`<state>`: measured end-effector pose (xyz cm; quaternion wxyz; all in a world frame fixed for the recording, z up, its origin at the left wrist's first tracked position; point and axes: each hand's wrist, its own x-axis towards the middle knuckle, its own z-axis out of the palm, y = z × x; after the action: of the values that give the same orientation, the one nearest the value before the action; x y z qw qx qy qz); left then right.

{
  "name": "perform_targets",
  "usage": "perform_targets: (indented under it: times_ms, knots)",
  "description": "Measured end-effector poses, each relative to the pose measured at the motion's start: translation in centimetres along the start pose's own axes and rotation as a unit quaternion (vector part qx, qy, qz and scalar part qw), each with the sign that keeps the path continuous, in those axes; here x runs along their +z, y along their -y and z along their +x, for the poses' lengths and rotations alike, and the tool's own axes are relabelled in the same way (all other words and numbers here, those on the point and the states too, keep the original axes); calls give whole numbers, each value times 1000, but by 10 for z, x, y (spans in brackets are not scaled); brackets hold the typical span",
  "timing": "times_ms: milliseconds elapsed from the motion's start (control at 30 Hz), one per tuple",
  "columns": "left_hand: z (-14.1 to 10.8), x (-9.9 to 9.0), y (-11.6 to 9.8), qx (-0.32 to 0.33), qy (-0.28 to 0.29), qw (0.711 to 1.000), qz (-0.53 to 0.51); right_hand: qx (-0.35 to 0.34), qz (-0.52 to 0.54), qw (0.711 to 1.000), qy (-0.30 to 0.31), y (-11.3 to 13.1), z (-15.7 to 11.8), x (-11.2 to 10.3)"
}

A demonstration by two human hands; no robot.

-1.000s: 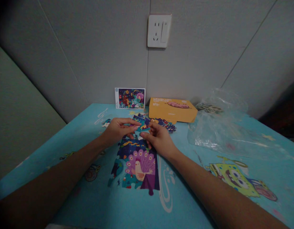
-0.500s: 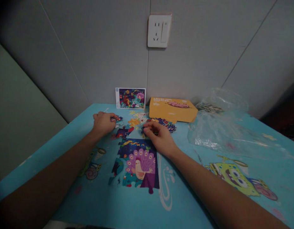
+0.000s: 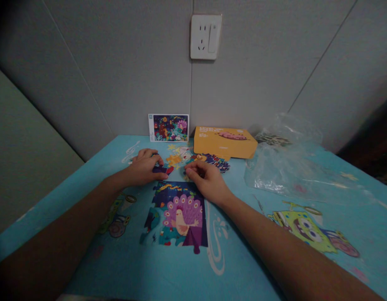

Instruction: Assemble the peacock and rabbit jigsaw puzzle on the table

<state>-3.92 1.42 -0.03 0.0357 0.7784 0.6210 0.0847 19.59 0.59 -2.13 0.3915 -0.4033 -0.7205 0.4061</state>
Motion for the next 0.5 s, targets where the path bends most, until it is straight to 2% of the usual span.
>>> perform_targets:
  times_ms: [267, 400, 467, 500]
  knots:
    - [-1, 5, 1, 0, -7, 1000, -22, 1, -10, 1000, 10, 2, -1, 0]
    - [3, 3, -3, -23, -86, 991, -96, 2, -12, 1000, 12, 3, -1, 0]
    - [7, 0, -3, -73, -145, 966, -198, 2, -11, 1000, 13, 3, -1, -1]
    - [10, -2, -1, -103, -175, 944, -261, 2, -10, 1000, 14, 3, -1, -1]
